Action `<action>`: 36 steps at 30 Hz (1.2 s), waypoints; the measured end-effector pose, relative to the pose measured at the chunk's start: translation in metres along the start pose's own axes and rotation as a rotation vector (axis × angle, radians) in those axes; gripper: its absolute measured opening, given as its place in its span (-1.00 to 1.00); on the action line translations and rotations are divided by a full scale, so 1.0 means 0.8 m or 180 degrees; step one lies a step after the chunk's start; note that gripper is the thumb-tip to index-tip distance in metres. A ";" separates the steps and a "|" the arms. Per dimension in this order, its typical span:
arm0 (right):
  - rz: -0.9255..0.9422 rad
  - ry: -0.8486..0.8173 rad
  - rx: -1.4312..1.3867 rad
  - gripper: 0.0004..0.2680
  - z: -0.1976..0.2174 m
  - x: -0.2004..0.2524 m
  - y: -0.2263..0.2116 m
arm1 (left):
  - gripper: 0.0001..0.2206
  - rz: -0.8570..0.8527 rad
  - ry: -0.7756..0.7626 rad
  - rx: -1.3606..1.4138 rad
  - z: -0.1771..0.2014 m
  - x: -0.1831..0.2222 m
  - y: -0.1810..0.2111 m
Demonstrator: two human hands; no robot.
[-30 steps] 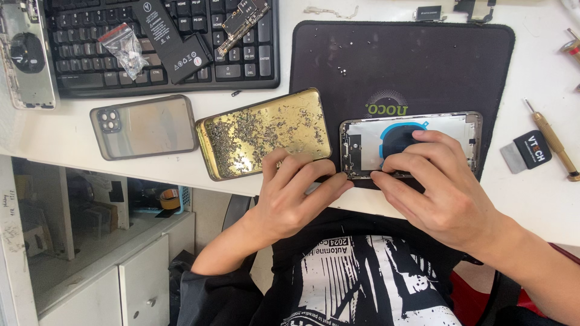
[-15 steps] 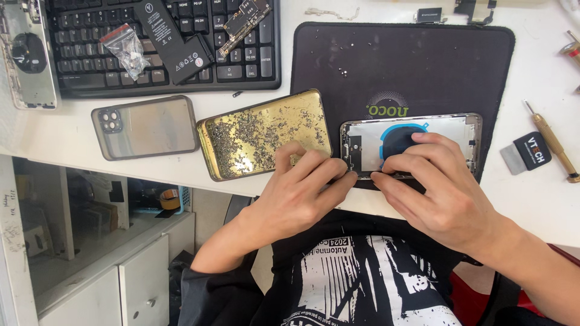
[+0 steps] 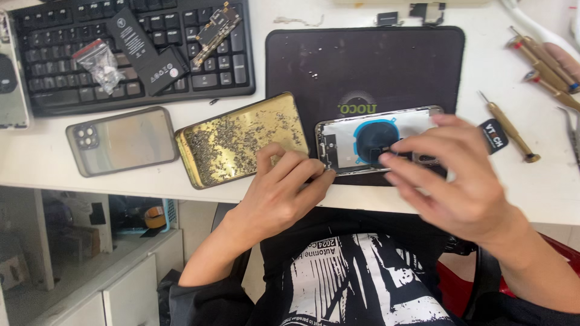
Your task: The person disassembles a smartphone by removing screws and detaching internal components. They use a screwdriver and tweezers to carefully extract parts and place them into a small metal tin. The person then reassembles the phone by reconnecting cables and securing components back into place.
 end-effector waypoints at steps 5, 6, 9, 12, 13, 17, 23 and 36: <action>-0.1749 -0.0121 0.0902 -0.88 0.081 0.117 0.089 | -0.82 -0.0051 0.0016 -0.0086 -0.004 0.001 0.004; -0.1918 0.0003 0.0835 -0.88 0.086 0.135 0.097 | -0.82 -0.0051 -0.0007 -0.0108 -0.004 -0.001 0.006; -0.2402 0.0372 0.0590 -0.90 0.100 0.170 0.112 | -0.85 0.0034 -0.0003 0.0023 -0.004 -0.014 0.011; -0.1932 -0.0018 0.1226 -0.87 0.095 0.151 0.092 | -0.77 0.0106 -0.0167 -0.0026 -0.014 -0.026 0.016; -0.1767 -0.0153 0.1422 -0.87 0.092 0.144 0.086 | -0.77 0.0141 -0.0154 -0.0007 -0.018 -0.031 0.018; -0.1522 -0.0267 0.1692 -0.89 0.079 0.133 0.076 | -0.77 0.0282 -0.0112 0.0013 -0.032 -0.040 0.025; -0.1595 0.0022 0.1606 -0.94 0.074 0.165 0.078 | -0.57 0.0867 0.0227 -0.0054 -0.041 -0.046 0.040; -0.2695 0.1918 -0.1182 -0.94 0.065 0.251 0.136 | -0.27 0.1922 0.0399 -0.1012 -0.055 -0.067 0.053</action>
Point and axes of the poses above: each hand's wrist, its own x-axis away from the middle knuckle, its own z-axis out of the back of the hand, y = z × x, the point moved 9 cm from there along -x, towards the middle knuckle, and after that the axes turned 8 degrees about z, right-handed, at the moved point
